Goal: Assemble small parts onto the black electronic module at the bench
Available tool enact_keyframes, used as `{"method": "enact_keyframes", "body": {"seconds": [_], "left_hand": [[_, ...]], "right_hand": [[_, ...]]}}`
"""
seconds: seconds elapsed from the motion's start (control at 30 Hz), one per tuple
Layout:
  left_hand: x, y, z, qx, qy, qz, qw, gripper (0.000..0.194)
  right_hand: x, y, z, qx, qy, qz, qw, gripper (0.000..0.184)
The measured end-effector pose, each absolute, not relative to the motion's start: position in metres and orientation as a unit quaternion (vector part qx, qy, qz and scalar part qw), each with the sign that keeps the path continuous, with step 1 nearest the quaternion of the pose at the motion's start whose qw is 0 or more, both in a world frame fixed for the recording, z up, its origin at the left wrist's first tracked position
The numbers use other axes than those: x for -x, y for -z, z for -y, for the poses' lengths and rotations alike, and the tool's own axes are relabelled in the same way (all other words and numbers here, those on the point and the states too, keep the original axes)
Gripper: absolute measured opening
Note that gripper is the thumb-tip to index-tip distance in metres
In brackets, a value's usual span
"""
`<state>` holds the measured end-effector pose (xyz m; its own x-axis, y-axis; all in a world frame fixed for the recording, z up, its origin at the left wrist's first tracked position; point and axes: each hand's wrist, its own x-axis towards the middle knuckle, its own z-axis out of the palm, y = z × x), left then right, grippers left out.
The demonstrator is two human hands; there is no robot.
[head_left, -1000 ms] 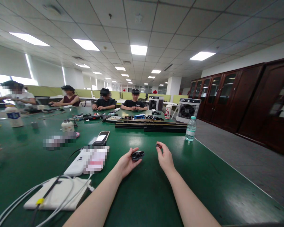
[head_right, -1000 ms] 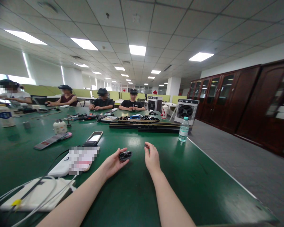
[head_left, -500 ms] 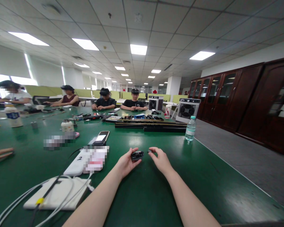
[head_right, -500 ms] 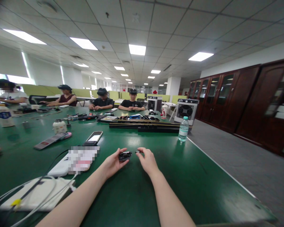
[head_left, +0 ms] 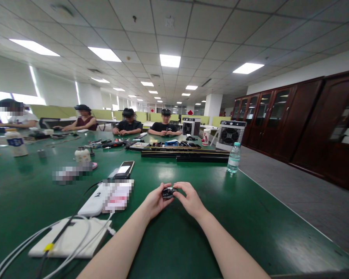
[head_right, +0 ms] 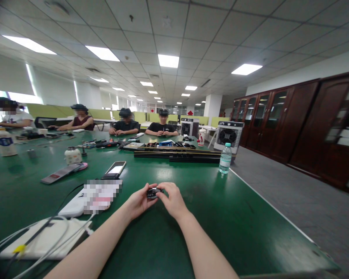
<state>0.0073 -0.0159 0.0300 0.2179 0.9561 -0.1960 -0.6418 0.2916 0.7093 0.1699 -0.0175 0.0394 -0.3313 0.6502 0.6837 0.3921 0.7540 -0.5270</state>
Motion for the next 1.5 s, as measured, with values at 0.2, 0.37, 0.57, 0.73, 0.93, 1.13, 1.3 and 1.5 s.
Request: {"method": "enact_keyframes", "body": {"seconds": [0.2,0.37,0.57,0.73,0.93,1.13,1.3,1.5], "left_hand": [[-0.009,-0.026,0.015,-0.264,-0.533,-0.323,0.736,0.022],[-0.009,-0.023,0.014,-0.247,-0.528,-0.336,0.740,0.025],[-0.012,-0.031,0.019,-0.243,-0.516,-0.360,0.738,0.026],[-0.014,-0.035,0.021,-0.243,-0.515,-0.374,0.732,0.024],[-0.010,-0.031,0.019,-0.240,-0.516,-0.366,0.736,0.023],[-0.010,-0.031,0.018,-0.243,-0.525,-0.328,0.747,0.025],[-0.012,-0.036,0.022,-0.236,-0.533,-0.301,0.754,0.034],[-0.010,-0.038,0.025,-0.252,-0.505,-0.254,0.786,0.040]], "right_hand": [[-0.168,-0.031,0.016,0.351,-0.080,0.845,0.395,0.017],[-0.168,-0.029,0.015,0.367,-0.062,0.856,0.359,0.020],[-0.169,-0.030,0.018,0.376,-0.105,0.846,0.364,0.022],[-0.171,-0.027,0.016,0.368,-0.146,0.842,0.367,0.025],[-0.172,-0.025,0.014,0.356,-0.172,0.839,0.373,0.029],[-0.170,-0.029,0.015,0.328,-0.190,0.836,0.397,0.031],[-0.169,-0.028,0.015,0.344,-0.181,0.822,0.416,0.035],[-0.170,-0.028,0.016,0.358,-0.167,0.814,0.426,0.036]]}}
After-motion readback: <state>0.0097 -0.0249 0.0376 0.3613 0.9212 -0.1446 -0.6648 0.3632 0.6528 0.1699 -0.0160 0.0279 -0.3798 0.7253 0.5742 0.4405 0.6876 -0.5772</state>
